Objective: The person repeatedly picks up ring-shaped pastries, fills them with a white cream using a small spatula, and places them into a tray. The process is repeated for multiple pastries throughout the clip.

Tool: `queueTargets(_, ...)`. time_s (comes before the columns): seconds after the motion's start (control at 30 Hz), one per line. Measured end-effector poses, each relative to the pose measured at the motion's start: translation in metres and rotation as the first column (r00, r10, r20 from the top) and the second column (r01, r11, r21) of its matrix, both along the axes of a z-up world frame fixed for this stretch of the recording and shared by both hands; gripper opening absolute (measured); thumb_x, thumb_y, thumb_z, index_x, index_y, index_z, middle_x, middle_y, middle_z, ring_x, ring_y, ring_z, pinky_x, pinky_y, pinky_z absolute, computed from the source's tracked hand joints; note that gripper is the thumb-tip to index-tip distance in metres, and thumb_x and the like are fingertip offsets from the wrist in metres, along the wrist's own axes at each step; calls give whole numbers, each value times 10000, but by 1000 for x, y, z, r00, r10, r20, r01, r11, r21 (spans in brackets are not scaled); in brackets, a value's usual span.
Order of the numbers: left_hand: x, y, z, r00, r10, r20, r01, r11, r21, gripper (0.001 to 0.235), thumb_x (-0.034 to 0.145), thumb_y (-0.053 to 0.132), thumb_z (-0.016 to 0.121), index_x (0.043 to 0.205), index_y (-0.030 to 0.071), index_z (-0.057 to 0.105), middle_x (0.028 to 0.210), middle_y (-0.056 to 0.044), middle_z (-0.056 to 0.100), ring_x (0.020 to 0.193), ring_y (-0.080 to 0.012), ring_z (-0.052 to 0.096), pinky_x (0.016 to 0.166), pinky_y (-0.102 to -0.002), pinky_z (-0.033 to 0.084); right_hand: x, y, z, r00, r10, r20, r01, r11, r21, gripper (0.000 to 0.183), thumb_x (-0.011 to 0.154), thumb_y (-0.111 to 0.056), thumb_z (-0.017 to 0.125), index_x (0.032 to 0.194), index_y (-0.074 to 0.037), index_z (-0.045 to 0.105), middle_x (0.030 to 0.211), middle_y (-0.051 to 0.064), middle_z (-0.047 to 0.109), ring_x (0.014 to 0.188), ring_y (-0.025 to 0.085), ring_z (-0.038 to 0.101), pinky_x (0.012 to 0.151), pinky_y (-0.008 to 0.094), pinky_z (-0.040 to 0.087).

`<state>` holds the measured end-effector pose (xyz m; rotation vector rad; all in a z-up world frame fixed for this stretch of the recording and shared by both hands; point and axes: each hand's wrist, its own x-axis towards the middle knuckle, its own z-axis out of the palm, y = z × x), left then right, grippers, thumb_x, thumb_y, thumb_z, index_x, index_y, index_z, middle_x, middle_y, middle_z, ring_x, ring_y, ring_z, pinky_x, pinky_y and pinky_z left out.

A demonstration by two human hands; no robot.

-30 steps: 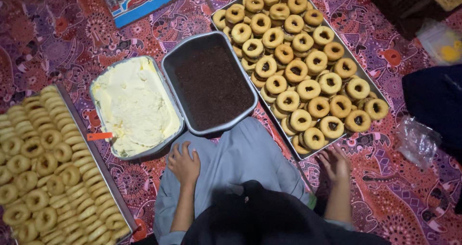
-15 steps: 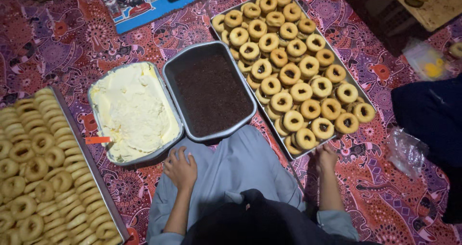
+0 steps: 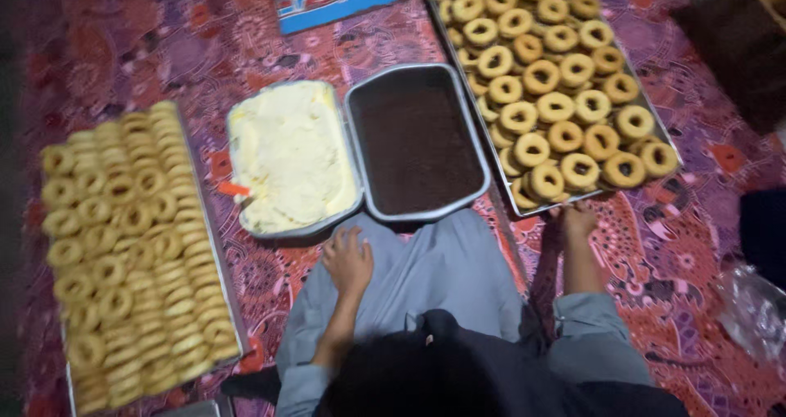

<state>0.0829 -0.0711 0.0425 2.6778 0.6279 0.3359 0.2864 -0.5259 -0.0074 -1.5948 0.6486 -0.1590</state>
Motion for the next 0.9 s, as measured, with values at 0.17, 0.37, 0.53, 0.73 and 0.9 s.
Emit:
queueTargets(0.17,-44,34,-44,949,46,313,31,971,-238,233,942,173,618,1158,104,670,1239,-129,661,1207,-334,585,1058,-481,455,-13,4,8,997,-18,73,-14,914,406,266,919,-38,736,1174,-64,664,1002,116,718,780,249,720,674,390,636)
queueTargets(0.37,-267,87,-52,472,860,196,-777,510,-370,245,960,201,643,1149,45,640,1153,-157,672,1099,-323,630,998,-456,497,-76,36,13,878,-451,163,474,867,-152,336,861,-146,858,1115,-76,650,974,78,706,771,222,663,656,354,571)
queueTargets(0.53,-393,71,-37,-28,999,-42,-954,-39,-296,336,937,258,697,1148,10,616,1107,-177,658,1012,-329,632,926,-466,512,-99,108,16,914,-269,303,347,907,-241,250,929,-6,674,1171,-32,615,1057,88,658,872,216,641,757,330,567)
queueTargets(0.73,-443,86,-67,-99,995,-15,-964,-99,-246,464,909,325,762,1147,-33,588,1052,-200,641,909,-336,634,839,-477,529,-68,196,27,844,288,453,-260,958,-124,391,945,80,595,1317,-30,539,1175,53,589,985,159,594,833,274,548)
queueTargets(0.9,-453,116,-65,-111,912,395,-993,-88,-74,593,820,338,826,1170,-25,514,1058,-199,605,874,-350,620,787,-487,543,-93,275,48,670,541,508,-555,820,-142,279,1014,36,641,1276,-39,581,1078,36,591,886,103,556,726,239,476)
